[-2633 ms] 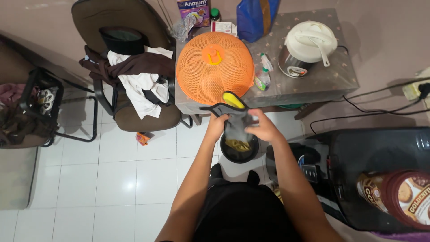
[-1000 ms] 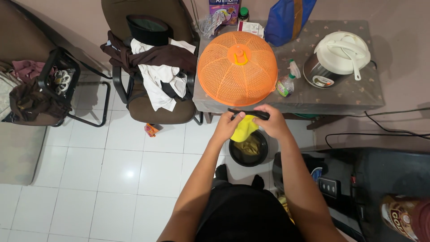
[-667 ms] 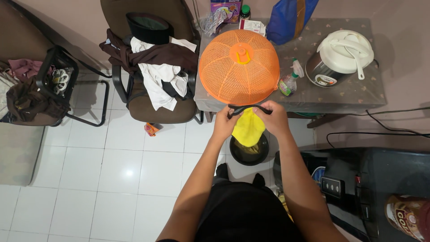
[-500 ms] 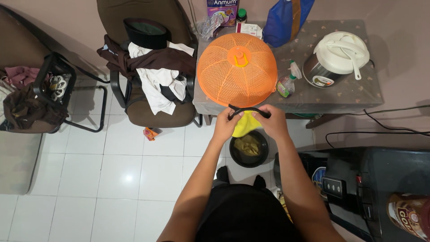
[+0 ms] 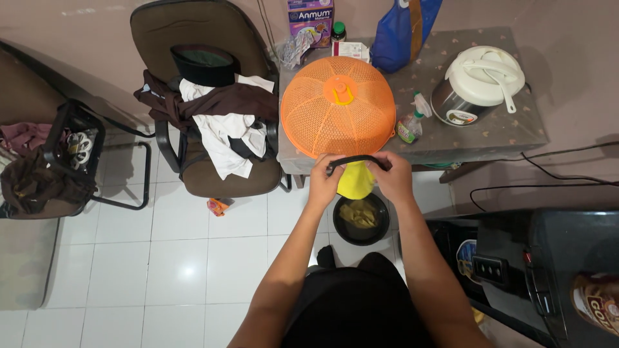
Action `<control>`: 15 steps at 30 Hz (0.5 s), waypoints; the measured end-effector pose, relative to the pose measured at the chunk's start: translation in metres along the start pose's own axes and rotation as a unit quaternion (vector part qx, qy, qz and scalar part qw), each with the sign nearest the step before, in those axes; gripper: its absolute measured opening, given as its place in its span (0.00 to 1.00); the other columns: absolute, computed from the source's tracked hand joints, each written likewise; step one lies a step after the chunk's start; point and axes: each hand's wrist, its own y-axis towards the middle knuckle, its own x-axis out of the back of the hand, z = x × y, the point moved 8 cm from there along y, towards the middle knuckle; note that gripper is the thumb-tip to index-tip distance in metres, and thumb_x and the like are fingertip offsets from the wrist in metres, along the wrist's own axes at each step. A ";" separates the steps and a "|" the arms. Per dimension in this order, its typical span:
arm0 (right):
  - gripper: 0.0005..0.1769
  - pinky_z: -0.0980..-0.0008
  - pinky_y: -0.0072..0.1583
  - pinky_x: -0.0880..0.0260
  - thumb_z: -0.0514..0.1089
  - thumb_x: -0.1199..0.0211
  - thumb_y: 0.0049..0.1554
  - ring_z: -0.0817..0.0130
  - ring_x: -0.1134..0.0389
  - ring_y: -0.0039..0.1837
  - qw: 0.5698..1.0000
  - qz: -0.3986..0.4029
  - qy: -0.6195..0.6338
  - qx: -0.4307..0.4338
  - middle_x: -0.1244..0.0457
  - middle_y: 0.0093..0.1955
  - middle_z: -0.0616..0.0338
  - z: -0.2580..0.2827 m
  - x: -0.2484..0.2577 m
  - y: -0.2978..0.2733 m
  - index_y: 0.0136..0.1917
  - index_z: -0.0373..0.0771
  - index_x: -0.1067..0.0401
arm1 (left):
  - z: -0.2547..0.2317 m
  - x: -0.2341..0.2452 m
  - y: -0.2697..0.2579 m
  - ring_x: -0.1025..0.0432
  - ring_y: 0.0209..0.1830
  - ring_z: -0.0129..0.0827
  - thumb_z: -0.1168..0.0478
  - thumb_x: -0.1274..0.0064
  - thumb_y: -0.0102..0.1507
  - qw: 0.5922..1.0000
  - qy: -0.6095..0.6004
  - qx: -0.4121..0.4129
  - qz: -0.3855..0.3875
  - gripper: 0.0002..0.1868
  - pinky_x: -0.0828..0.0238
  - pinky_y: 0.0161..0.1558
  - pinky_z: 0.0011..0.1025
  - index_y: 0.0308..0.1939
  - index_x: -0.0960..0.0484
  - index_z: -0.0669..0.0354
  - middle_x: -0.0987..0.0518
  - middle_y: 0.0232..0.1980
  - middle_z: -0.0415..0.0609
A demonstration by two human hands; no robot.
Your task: The recorder cleans a glass window using a cleaning cloth and water from a bucket.
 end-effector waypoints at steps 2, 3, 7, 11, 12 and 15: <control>0.10 0.75 0.41 0.32 0.37 0.31 0.57 0.80 0.32 0.40 1.000 -0.001 -0.019 -0.002 0.31 0.41 0.62 -0.001 0.000 0.006 0.51 0.31 0.25 | 0.005 0.001 0.009 0.29 0.39 0.25 0.70 0.44 0.63 1.000 0.012 0.002 -0.008 0.10 0.32 0.43 0.24 0.49 0.16 0.65 0.22 0.41 0.44; 0.10 0.74 0.41 0.32 0.37 0.31 0.57 0.79 0.33 0.40 0.999 -0.001 -0.038 -0.005 0.31 0.41 0.61 -0.002 -0.001 0.009 0.50 0.31 0.25 | 0.008 0.003 0.011 0.30 0.37 0.26 0.70 0.42 0.62 1.000 0.025 0.005 -0.017 0.10 0.32 0.42 0.24 0.48 0.15 0.65 0.23 0.40 0.45; 0.10 0.74 0.47 0.29 0.37 0.30 0.56 0.79 0.31 0.44 0.995 0.022 -0.072 0.059 0.30 0.42 0.61 0.011 -0.001 0.035 0.50 0.31 0.24 | 0.009 0.008 0.034 0.30 0.36 0.26 0.69 0.41 0.62 0.999 0.022 0.026 -0.027 0.11 0.32 0.41 0.24 0.48 0.14 0.64 0.24 0.39 0.44; 0.11 0.72 0.48 0.29 0.38 0.29 0.55 0.76 0.30 0.44 0.989 0.024 -0.111 0.094 0.29 0.43 0.58 0.029 -0.004 0.066 0.51 0.31 0.23 | 0.010 0.012 0.064 0.29 0.37 0.25 0.68 0.40 0.60 0.999 0.039 0.022 -0.030 0.11 0.32 0.38 0.23 0.47 0.14 0.63 0.23 0.41 0.44; 0.13 0.72 0.48 0.29 0.39 0.29 0.54 0.75 0.29 0.44 0.987 0.024 -0.129 0.093 0.28 0.44 0.58 0.029 -0.003 0.071 0.51 0.31 0.22 | 0.013 0.012 0.069 0.29 0.38 0.25 0.68 0.39 0.59 0.998 0.051 0.015 -0.034 0.11 0.32 0.38 0.23 0.46 0.13 0.63 0.23 0.42 0.44; 0.13 0.72 0.48 0.28 0.39 0.29 0.55 0.74 0.29 0.44 0.989 0.034 -0.128 0.072 0.28 0.44 0.56 0.035 -0.009 0.086 0.53 0.32 0.22 | 0.016 0.017 0.082 0.31 0.36 0.26 0.68 0.37 0.59 0.992 0.106 -0.024 -0.066 0.11 0.35 0.36 0.24 0.46 0.13 0.64 0.26 0.39 0.46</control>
